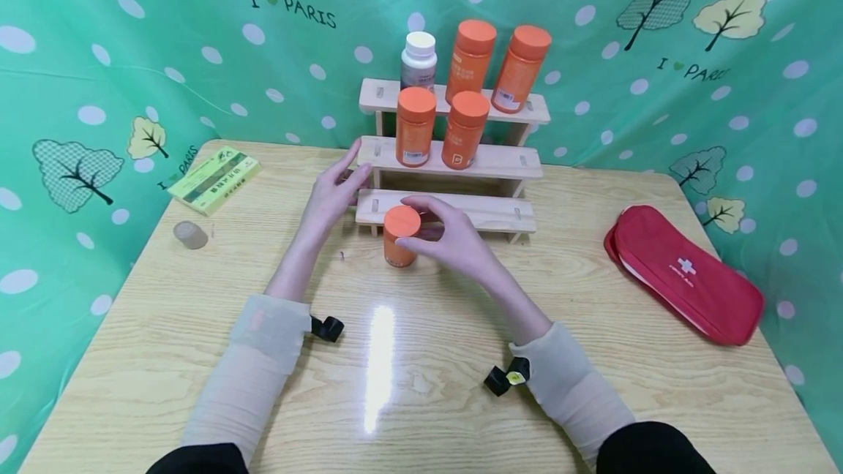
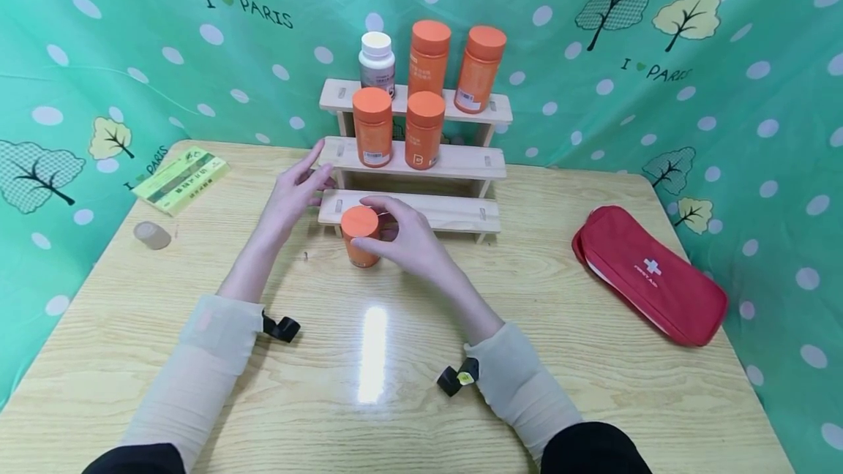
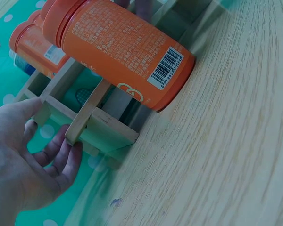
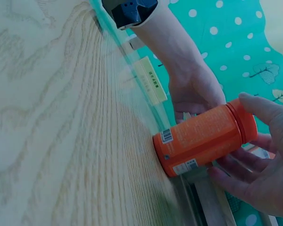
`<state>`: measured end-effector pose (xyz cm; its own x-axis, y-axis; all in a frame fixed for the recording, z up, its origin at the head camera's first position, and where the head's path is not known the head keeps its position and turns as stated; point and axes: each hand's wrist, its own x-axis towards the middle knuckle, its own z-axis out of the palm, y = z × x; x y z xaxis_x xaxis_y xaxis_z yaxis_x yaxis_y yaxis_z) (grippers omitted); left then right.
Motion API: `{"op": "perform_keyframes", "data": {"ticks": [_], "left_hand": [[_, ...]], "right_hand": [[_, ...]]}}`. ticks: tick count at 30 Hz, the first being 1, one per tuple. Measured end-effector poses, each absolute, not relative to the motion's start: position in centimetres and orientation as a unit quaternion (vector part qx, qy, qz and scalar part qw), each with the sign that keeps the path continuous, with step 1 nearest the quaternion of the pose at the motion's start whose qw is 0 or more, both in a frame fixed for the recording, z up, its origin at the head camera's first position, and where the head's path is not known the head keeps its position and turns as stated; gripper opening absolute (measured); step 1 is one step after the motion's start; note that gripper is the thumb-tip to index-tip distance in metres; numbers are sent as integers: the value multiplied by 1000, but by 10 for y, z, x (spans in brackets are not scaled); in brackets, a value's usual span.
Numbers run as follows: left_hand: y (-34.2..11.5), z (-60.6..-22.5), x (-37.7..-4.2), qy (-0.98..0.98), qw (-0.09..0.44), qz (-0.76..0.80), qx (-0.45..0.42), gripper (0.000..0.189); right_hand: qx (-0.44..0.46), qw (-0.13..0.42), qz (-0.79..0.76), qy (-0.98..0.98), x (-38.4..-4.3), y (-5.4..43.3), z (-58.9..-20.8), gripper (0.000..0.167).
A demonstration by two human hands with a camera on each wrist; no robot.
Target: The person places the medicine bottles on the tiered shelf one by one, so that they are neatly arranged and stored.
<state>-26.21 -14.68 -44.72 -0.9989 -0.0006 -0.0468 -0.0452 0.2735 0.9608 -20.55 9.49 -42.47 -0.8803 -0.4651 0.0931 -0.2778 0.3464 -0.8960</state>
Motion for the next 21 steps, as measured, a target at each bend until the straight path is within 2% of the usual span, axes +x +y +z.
{"op": "perform_keyframes", "data": {"ticks": [21], "left_hand": [[-148,-447,-262,799,19,601,-13,63]], "right_hand": [[-222,106,-531,811,-206,94,-427,55]]}}
